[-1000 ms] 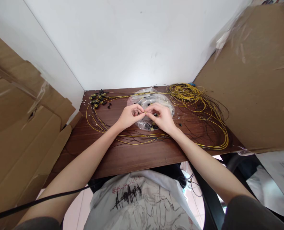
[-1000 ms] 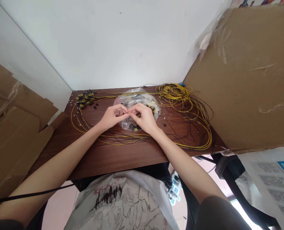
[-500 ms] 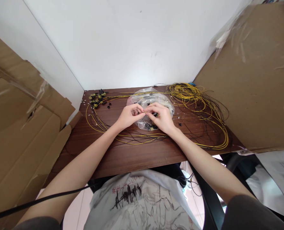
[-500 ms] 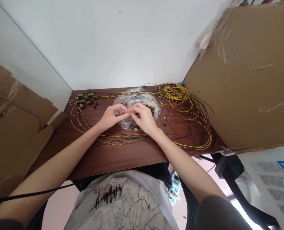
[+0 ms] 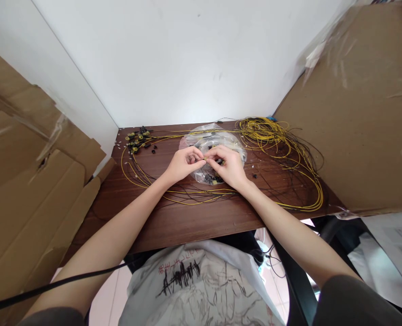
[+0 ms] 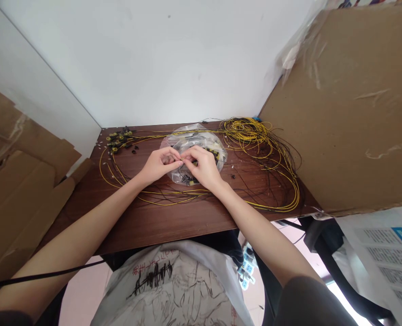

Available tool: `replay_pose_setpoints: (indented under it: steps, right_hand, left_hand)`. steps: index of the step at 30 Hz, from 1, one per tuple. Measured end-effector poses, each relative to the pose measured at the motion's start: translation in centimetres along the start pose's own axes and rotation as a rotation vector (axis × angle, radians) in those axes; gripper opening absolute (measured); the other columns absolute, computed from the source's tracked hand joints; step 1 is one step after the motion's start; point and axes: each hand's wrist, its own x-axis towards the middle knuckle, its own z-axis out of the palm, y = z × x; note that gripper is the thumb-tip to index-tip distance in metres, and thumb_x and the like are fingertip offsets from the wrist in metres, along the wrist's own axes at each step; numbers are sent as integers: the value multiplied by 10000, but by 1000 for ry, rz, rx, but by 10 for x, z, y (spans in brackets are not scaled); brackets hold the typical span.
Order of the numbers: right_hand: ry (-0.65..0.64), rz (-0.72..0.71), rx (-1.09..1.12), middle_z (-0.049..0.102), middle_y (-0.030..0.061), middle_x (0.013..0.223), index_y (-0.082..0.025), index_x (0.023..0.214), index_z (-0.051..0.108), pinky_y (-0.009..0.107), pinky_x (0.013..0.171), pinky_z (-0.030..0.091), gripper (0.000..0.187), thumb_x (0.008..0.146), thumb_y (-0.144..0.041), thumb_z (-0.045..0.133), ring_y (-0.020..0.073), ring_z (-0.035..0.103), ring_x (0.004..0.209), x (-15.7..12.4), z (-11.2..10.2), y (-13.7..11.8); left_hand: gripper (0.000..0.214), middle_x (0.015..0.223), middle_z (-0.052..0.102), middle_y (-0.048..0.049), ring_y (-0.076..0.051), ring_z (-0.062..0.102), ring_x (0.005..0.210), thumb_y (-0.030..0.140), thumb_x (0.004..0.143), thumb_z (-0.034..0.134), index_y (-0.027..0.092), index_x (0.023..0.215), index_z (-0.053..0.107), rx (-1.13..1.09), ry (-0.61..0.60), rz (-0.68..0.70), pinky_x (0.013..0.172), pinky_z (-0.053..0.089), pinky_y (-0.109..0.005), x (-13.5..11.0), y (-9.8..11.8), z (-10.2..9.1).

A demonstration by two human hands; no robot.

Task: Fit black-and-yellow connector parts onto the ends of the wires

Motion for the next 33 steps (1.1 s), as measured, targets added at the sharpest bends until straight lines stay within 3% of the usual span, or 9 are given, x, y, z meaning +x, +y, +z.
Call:
replay_pose_setpoints:
  steps: [7,16,33]
  right_hand:
    - [-6,-9,-12,658,35,852,-213,856,690,298,697,500,127,817,-161,580,161,611,761,0,0,-1]
    - [3,-26,17,631,33,818,-180,873,683,275,669,491,139,810,-114,579,137,594,696,0,0,1]
    - [-62,14,87,641,38,864,-187,863,693,294,674,524,129,791,-122,608,140,614,725,1,-3,6]
  left_hand:
    - [197,624,563,16,-60,420,497,313,700,701,142,755,619,10,8,-15,466,328,-189,0,0,0]
    - [271,714,667,-47,-108,544,582,339,689,715,114,838,683,-25,14,-59,575,435,-239,1,-5,-1]
    - [252,674,663,-32,-93,486,542,329,712,687,123,848,740,92,-16,-10,521,376,-214,1,-5,-3]
